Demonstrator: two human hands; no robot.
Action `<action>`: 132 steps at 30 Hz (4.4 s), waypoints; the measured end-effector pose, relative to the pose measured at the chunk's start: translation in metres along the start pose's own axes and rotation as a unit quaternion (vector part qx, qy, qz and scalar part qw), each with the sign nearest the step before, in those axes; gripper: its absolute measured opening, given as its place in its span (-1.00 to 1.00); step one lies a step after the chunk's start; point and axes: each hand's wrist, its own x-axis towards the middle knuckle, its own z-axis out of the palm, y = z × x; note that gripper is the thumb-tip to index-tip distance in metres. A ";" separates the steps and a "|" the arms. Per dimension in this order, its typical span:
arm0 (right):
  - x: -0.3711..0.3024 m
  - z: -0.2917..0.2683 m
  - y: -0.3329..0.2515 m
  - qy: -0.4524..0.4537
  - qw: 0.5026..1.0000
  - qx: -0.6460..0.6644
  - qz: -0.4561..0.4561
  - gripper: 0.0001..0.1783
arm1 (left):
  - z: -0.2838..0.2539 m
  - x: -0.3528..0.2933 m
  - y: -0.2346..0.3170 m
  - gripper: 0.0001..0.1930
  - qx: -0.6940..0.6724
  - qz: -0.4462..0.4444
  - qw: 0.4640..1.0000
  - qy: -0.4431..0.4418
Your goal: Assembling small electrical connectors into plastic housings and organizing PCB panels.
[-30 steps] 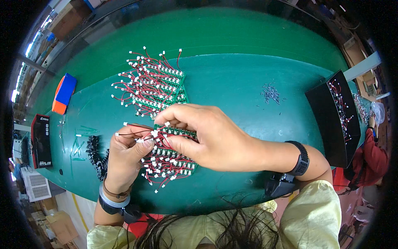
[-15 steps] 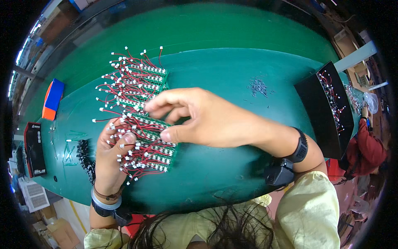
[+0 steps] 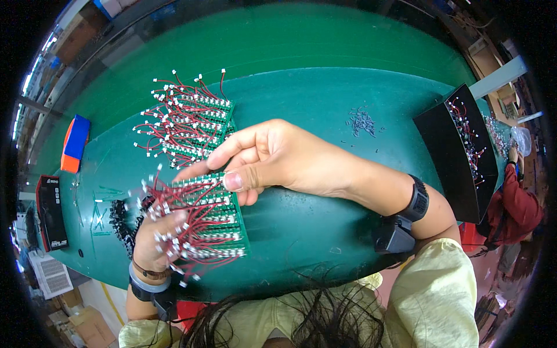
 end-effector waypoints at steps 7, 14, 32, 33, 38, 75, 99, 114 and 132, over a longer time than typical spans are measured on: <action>0.002 -0.001 0.008 0.058 0.996 -0.060 -0.031 -0.74 | 0.003 0.004 -0.006 -0.51 0.131 0.056 0.988 0.064; 0.000 0.001 0.005 0.069 0.994 -0.062 -0.051 -0.80 | 0.008 0.002 -0.004 -0.55 0.106 0.069 0.989 0.076; 0.000 0.008 0.017 0.069 0.995 -0.048 -0.056 -0.92 | 0.005 0.004 -0.012 -0.72 0.135 0.061 0.982 0.114; 0.000 0.012 0.020 0.102 0.985 -0.107 -0.088 -0.93 | 0.001 0.006 -0.013 -0.66 0.234 0.101 0.959 0.123; -0.007 0.017 0.007 0.147 0.949 -0.261 -0.099 -0.95 | 0.002 -0.003 0.012 -0.30 0.212 0.095 0.970 -0.072; -0.002 0.041 0.007 0.031 0.999 0.018 0.004 -0.97 | -0.007 0.009 0.012 -0.84 0.229 0.086 0.969 -0.024; -0.010 0.047 0.007 0.107 0.875 -0.446 -0.153 -0.73 | 0.009 0.003 -0.002 -0.56 0.229 0.148 0.951 0.148; -0.035 0.041 -0.027 -0.015 0.610 -0.701 -0.369 -0.80 | -0.010 -0.008 0.015 -0.49 0.124 0.174 0.972 0.101; -0.024 0.035 0.024 0.010 0.622 -0.706 -0.338 -0.75 | -0.002 -0.018 0.014 -0.59 0.480 0.492 0.709 0.158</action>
